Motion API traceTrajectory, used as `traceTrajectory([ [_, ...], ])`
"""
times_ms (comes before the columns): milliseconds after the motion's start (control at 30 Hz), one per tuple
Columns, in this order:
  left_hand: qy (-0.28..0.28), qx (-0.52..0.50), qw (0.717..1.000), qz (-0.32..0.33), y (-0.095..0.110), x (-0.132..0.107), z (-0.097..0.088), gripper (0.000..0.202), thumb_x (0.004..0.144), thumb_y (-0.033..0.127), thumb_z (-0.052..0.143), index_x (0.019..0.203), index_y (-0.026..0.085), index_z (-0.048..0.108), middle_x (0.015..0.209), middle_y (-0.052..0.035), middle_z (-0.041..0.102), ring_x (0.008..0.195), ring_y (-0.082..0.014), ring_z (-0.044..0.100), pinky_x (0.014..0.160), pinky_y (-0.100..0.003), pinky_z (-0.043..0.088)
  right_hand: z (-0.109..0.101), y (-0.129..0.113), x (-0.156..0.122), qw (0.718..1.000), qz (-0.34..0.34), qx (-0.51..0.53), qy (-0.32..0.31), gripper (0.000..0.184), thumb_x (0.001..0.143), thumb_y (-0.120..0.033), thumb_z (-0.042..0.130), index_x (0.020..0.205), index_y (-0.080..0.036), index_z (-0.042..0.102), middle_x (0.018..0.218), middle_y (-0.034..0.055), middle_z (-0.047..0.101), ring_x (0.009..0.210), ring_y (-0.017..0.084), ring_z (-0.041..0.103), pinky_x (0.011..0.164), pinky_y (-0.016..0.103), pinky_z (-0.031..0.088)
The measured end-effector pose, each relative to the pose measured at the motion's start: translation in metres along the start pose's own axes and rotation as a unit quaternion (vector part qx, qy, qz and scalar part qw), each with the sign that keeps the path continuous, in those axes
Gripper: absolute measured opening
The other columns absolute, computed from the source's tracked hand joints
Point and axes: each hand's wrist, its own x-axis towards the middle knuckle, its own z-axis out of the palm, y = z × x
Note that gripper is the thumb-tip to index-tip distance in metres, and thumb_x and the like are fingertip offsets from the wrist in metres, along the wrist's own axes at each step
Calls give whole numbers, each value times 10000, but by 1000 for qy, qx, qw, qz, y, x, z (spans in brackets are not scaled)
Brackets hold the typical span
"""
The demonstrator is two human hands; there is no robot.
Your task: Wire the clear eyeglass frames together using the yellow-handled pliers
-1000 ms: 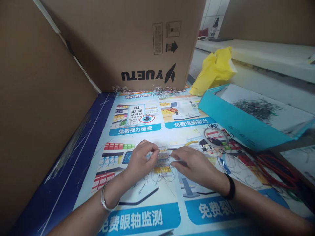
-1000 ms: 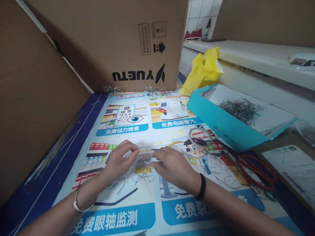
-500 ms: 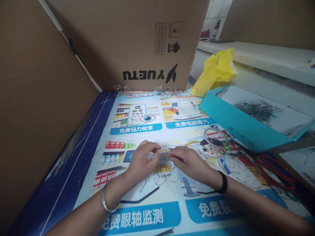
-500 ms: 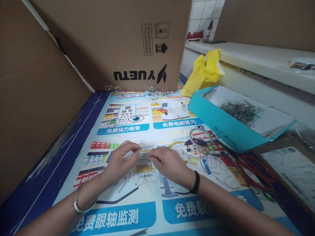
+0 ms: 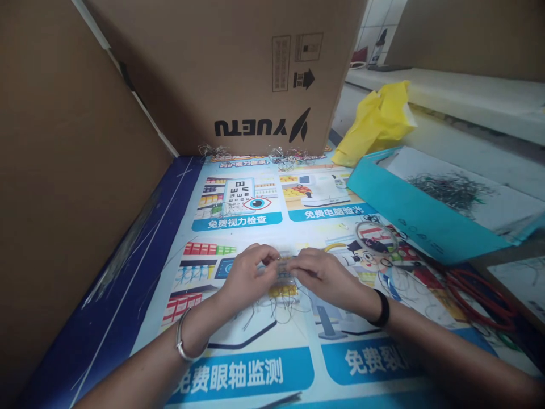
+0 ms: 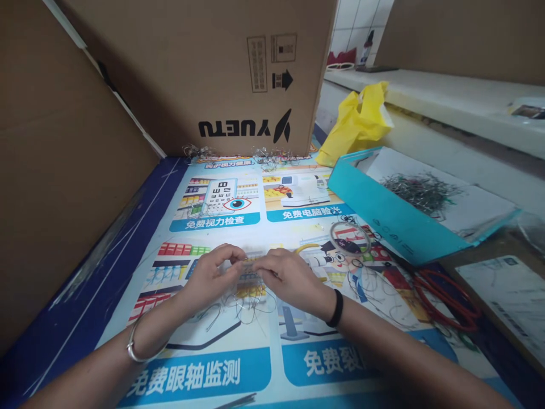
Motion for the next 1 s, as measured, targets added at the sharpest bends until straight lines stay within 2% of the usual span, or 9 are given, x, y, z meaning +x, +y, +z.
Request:
traceTrajectory([
  [267, -4, 7, 1000, 3, -2, 2, 0, 102, 761, 135, 519, 695, 175, 586, 638, 15, 586, 637, -129, 537, 596, -250, 430, 0, 0, 3, 998, 28, 47, -20, 178, 849, -129, 473, 873, -193, 637, 806, 15, 645, 756, 136, 575, 689, 248, 421],
  [567, 23, -1, 1000, -5, -4, 1, 2, 98, 747, 117, 505, 729, 176, 581, 656, 19, 574, 623, -114, 512, 579, -230, 404, 0, -1, 1, 987, 101, 117, -46, 88, 826, -224, 519, 862, -185, 590, 674, -27, 580, 584, 100, 505, 527, 208, 365],
  [800, 16, -25, 998, -47, -1, -1, 1, 95, 767, 124, 496, 734, 173, 571, 622, 47, 538, 570, -84, 477, 551, -197, 378, 5, -9, -6, 983, 171, 24, -57, 228, 737, -313, 621, 913, -212, 517, 630, -51, 566, 529, 103, 488, 485, 210, 291],
  [1000, 12, -32, 997, -64, 0, -1, 0, 83, 784, 153, 497, 727, 169, 556, 624, 49, 536, 573, -75, 478, 559, -180, 377, 9, -14, -9, 981, 186, -27, -50, 161, 751, -255, 568, 897, -225, 506, 667, -42, 593, 572, 115, 518, 529, 218, 291],
])
